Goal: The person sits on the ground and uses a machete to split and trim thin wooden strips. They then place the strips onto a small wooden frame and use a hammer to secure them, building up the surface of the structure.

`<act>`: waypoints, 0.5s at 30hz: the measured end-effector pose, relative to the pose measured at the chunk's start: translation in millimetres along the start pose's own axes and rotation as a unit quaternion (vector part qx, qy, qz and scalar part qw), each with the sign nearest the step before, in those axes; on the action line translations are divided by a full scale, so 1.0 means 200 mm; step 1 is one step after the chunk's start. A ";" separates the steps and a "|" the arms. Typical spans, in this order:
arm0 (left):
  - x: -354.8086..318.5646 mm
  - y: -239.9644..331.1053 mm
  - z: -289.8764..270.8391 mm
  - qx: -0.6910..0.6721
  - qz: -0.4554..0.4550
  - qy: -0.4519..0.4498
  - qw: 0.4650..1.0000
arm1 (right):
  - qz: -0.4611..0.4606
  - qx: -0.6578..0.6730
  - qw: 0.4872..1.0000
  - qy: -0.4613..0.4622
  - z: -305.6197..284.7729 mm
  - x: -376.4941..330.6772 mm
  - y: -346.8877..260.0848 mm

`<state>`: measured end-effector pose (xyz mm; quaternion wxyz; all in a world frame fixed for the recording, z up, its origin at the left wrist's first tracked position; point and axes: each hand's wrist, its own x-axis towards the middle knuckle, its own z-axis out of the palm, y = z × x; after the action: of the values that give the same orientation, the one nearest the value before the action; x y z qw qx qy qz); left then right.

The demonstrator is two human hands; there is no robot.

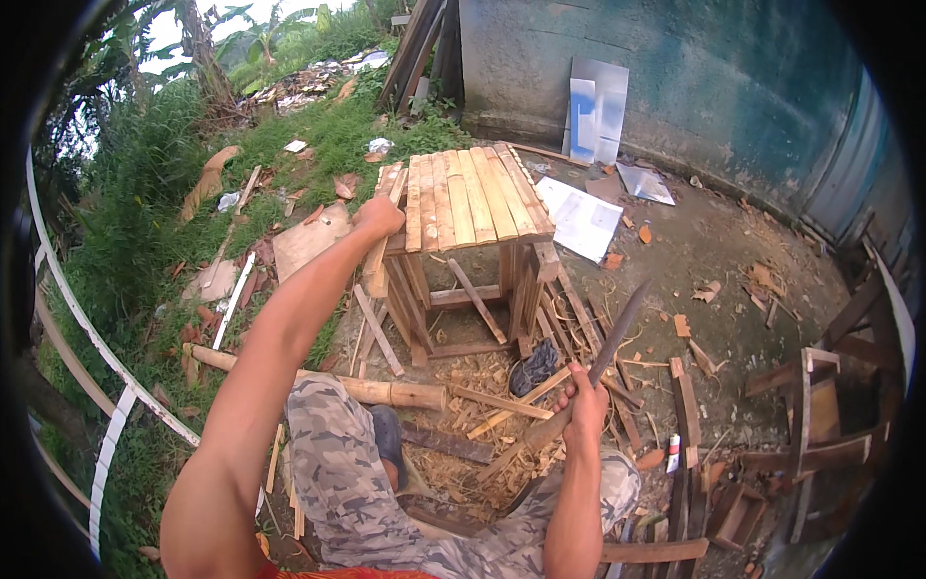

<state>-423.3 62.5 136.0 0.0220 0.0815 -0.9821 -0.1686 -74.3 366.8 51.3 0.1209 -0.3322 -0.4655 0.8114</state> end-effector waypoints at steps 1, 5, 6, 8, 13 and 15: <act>0.01 0.01 0.00 -0.001 0.001 0.001 1.000 | 0.002 -0.002 1.000 0.002 0.00 0.00 0.00; 0.04 0.04 0.02 0.006 0.008 -0.001 1.000 | 0.000 -0.012 1.000 -0.011 -0.01 0.02 0.00; 0.05 0.05 0.03 0.012 0.011 0.002 1.000 | 0.002 -0.017 1.000 -0.009 -0.01 0.02 0.00; 0.06 0.07 0.05 0.010 0.012 0.018 1.000 | 0.006 -0.022 1.000 -0.005 0.00 0.03 0.00; 0.10 0.08 0.08 -0.017 0.002 0.007 1.000 | 0.019 -0.027 0.999 0.008 0.02 0.03 0.01; 0.12 0.08 0.10 -0.027 -0.001 0.004 1.000 | 0.015 -0.034 0.999 0.003 0.03 0.04 0.02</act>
<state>-450.4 79.5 123.0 0.0284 0.0828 -0.9770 -0.1945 -83.3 364.1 47.1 0.0986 -0.3453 -0.4872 0.7960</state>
